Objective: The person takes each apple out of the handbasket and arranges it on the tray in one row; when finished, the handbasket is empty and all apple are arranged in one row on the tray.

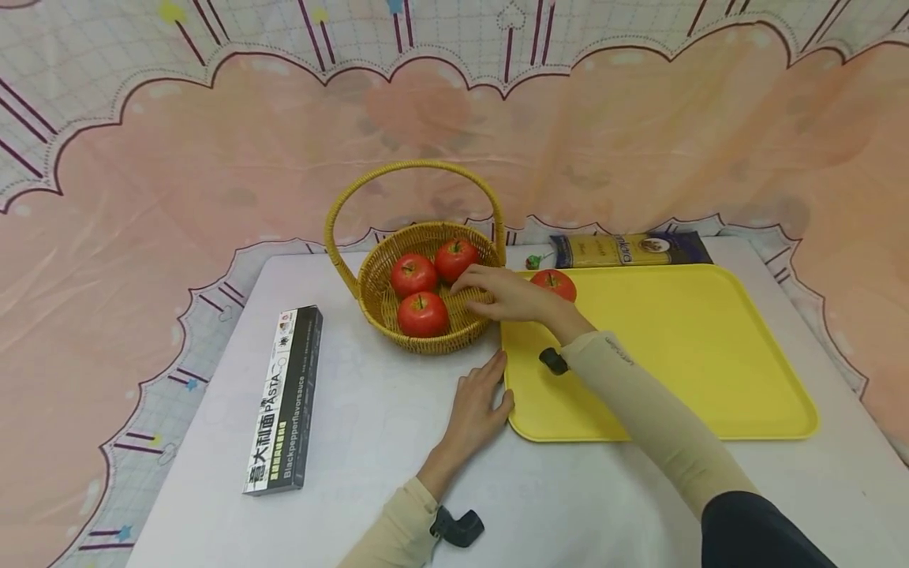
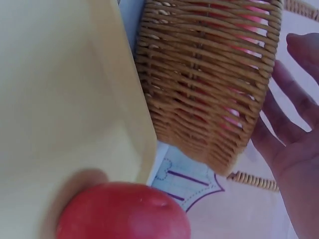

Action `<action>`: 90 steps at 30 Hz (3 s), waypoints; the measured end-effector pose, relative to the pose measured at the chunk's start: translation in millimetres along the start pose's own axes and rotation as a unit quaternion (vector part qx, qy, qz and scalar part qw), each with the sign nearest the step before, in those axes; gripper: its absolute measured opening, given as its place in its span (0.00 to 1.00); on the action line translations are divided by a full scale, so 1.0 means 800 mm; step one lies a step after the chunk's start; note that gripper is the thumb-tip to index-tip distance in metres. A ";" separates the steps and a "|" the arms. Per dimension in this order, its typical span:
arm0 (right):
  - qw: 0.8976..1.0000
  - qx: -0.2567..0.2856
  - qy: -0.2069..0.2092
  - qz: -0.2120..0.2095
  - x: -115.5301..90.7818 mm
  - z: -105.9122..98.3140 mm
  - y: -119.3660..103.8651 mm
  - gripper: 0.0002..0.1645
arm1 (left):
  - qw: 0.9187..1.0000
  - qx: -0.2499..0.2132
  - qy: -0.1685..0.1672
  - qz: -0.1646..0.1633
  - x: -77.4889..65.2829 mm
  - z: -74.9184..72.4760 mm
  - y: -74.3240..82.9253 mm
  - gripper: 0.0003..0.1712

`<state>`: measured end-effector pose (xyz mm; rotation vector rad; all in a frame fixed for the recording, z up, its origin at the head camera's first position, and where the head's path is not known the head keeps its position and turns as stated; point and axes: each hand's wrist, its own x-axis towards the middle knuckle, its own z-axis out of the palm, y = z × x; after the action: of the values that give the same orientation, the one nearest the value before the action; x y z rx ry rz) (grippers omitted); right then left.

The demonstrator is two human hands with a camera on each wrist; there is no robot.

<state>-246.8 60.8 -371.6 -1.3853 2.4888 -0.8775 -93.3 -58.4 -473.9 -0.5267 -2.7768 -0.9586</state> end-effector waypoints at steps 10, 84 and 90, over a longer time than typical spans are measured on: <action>0.999 -0.014 -0.030 -0.015 0.021 0.014 -0.007 0.20 | 1.000 -0.008 0.002 0.005 0.000 0.001 -0.005 0.32; 0.988 -0.081 -0.129 0.021 0.065 0.038 -0.023 0.34 | 1.000 -0.008 0.009 0.013 -0.002 0.002 -0.006 0.33; 0.991 -0.068 -0.110 0.014 0.058 0.034 -0.020 0.34 | 1.000 -0.011 0.005 0.010 -0.004 0.001 -0.005 0.33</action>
<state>-250.1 5.2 -378.4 -1.4000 2.4297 -0.5240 -91.8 -61.8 -477.5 -0.5510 -2.7496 -0.9864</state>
